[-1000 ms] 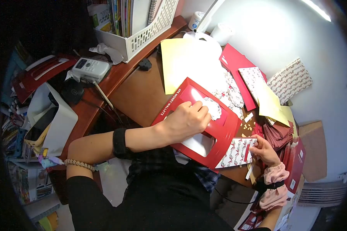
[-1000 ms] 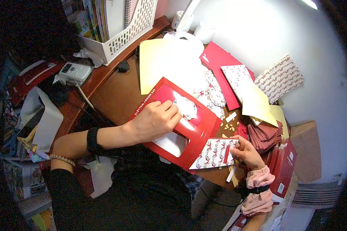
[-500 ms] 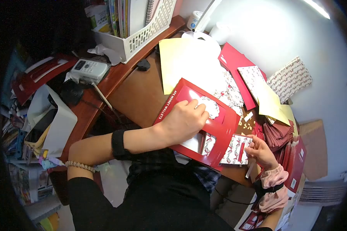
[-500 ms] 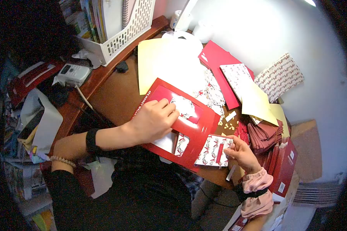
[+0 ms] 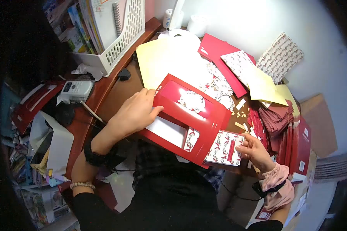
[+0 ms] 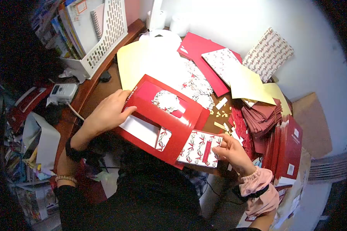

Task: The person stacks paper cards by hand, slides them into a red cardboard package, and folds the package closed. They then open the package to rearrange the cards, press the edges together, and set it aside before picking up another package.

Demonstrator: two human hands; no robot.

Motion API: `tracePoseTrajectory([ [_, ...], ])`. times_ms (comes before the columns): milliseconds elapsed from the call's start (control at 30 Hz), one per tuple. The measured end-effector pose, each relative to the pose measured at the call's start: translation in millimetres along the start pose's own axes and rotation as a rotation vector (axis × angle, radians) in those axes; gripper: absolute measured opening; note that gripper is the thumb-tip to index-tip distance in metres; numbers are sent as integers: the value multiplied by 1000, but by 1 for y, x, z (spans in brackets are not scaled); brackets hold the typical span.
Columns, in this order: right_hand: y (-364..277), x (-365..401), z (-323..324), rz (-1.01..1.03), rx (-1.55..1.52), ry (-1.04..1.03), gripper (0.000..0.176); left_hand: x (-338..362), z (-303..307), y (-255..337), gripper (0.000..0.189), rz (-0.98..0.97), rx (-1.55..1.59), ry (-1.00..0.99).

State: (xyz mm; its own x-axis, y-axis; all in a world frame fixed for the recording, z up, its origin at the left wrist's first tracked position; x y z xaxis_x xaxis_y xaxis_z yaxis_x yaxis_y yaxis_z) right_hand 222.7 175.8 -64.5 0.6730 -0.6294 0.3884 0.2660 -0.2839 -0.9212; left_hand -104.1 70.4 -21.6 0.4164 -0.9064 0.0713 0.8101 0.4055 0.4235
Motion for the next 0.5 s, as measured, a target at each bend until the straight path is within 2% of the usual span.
tracePoseTrajectory([
  [267, 7, 1, -7, 61, -20, 3, 36, -6, -2, -3, 37, 54, -2, -74],
  [500, 12, 7, 1, 89, -82, 97, 39, -8, -6, -6, 39, 27, 102, -181],
])
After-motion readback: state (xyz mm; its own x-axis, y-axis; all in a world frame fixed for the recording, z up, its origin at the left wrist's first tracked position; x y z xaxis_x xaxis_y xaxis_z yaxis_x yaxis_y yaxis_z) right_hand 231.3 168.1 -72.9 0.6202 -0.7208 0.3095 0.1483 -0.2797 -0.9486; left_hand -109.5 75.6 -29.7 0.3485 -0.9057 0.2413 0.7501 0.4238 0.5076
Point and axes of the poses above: each hand's wrist, its own x-axis away from the middle knuckle, its own z-axis out of the back of the hand, y = z × x, the point moved 7 cm from there along -x, towards the middle knuckle, and after that the axes turned 11 degrees about z, right-handed, at the moved point
